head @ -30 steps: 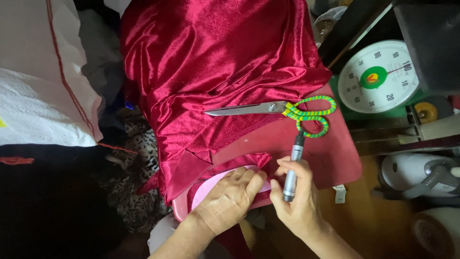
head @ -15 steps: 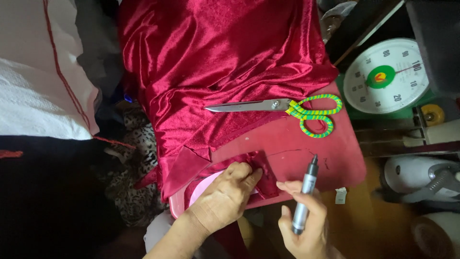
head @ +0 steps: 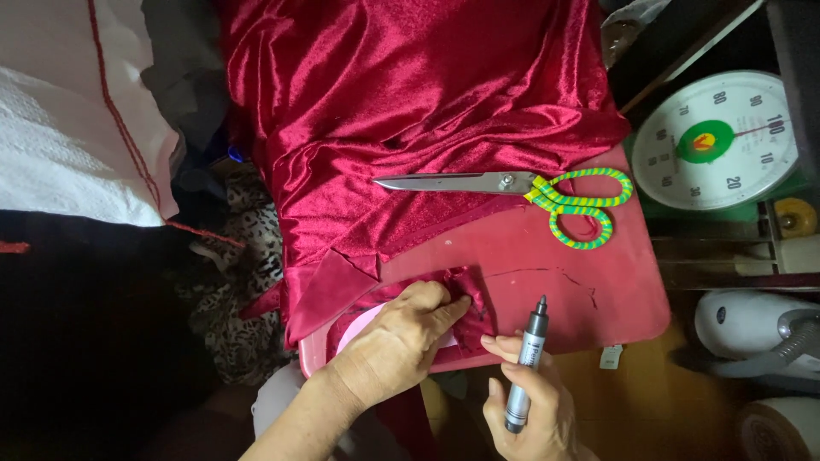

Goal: The person places a pink paper template on a piece of red fabric and uses a marker to trace the template's outline onto the fabric. The person repeatedly repositions the template and traces its shape multiple times on the same fabric piece.

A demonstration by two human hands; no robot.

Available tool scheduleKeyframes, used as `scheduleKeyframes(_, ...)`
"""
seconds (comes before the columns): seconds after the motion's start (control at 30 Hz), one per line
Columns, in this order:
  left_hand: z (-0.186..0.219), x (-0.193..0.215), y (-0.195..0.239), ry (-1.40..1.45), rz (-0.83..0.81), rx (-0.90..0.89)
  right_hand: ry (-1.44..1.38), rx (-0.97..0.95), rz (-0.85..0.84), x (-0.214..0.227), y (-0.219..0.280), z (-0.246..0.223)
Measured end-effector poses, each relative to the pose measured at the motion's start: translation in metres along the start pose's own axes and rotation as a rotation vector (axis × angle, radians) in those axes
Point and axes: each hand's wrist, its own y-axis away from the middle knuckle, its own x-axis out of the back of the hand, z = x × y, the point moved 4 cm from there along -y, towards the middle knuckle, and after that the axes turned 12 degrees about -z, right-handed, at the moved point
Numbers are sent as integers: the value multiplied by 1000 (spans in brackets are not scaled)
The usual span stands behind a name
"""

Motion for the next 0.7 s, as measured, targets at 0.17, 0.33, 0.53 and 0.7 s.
scheduleKeyframes(0.17,5,11,-2,148,-6,60,-56,-29,36,11,-17,0)
scheduleKeyframes(0.33,3,8,-1,184,-11,171,5,-78,79,16,-29,9)
scheduleKeyframes(0.53,2,3,0,116,-25,163,-66,-228,125,25,-39,22)
scheduleKeyframes(0.7,9,6,-3,38,51,20,-124,-366,124,30,-39,29)
